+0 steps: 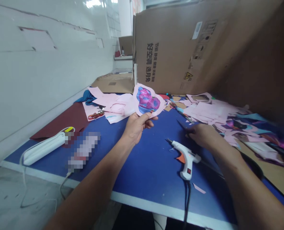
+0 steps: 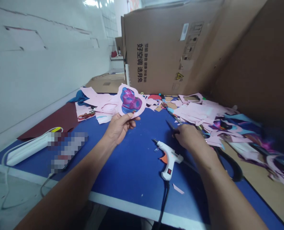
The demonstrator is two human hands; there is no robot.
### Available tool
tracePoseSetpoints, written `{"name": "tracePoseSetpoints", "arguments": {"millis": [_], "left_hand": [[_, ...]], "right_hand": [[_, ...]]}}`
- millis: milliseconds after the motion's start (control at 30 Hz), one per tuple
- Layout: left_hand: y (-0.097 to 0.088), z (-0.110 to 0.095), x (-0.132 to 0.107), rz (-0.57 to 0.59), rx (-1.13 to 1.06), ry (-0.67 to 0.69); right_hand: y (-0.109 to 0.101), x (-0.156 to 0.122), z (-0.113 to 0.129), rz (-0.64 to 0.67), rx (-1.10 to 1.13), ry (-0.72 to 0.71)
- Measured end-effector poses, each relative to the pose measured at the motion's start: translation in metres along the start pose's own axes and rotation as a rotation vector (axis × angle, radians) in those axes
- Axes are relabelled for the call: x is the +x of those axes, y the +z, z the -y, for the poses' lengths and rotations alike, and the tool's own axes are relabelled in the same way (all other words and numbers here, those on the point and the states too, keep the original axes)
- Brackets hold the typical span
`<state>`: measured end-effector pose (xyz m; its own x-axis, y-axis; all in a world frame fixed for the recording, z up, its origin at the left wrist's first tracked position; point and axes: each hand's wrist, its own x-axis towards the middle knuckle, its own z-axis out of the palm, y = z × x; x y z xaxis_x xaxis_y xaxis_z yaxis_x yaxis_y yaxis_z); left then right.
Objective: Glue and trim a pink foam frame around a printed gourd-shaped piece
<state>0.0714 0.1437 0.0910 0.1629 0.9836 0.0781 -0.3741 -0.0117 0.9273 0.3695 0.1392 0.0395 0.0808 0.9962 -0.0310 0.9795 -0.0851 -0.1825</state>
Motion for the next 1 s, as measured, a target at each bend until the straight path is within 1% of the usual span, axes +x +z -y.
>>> {"name": "tracePoseSetpoints", "arguments": {"millis": [133,200,267,300,333,367,400,433,467,500,567,667,767,867,1000], "left_hand": [[0.001,0.003,-0.001,0.038,0.048,0.038],[0.002,0.004,-0.001,0.053,0.082,0.052],[0.003,0.005,-0.002,0.070,0.122,0.061],[0.004,0.005,-0.003,0.078,0.143,0.066],[0.004,0.006,-0.003,0.085,0.164,0.072],[0.004,0.006,-0.004,0.096,0.185,0.077],[0.005,0.007,-0.004,0.106,0.205,0.084],[0.005,0.008,-0.005,0.117,0.224,0.089],[0.005,0.009,-0.005,0.132,0.242,0.093],[0.005,0.010,-0.005,0.147,0.258,0.098],[0.005,0.012,-0.005,0.171,0.284,0.105],[0.004,0.013,-0.005,0.199,0.301,0.103],[0.004,0.012,-0.004,0.213,0.279,0.077],[0.004,0.010,-0.005,0.212,0.254,0.051],[0.006,0.012,-0.005,0.190,0.304,0.062]], "right_hand": [[-0.004,-0.001,0.003,-0.002,0.028,0.037],[-0.012,-0.007,0.010,-0.051,0.059,0.051],[-0.022,-0.016,0.024,-0.133,0.169,0.030],[-0.027,-0.021,0.034,-0.180,0.395,0.015],[-0.030,-0.027,0.045,-0.169,0.685,-0.006],[-0.033,-0.033,0.056,-0.110,0.961,-0.048],[-0.035,-0.038,0.067,-0.042,1.171,-0.103],[-0.036,-0.043,0.078,0.024,1.310,-0.149],[-0.035,-0.046,0.087,0.072,1.387,-0.171],[-0.033,-0.049,0.095,0.110,1.423,-0.185],[-0.028,-0.051,0.104,0.128,1.470,-0.198],[-0.022,-0.050,0.107,0.081,1.507,-0.203],[-0.020,-0.048,0.106,0.019,1.509,-0.199],[-0.020,-0.047,0.107,-0.028,1.513,-0.202],[-0.020,-0.048,0.108,-0.060,1.534,-0.209]]}}
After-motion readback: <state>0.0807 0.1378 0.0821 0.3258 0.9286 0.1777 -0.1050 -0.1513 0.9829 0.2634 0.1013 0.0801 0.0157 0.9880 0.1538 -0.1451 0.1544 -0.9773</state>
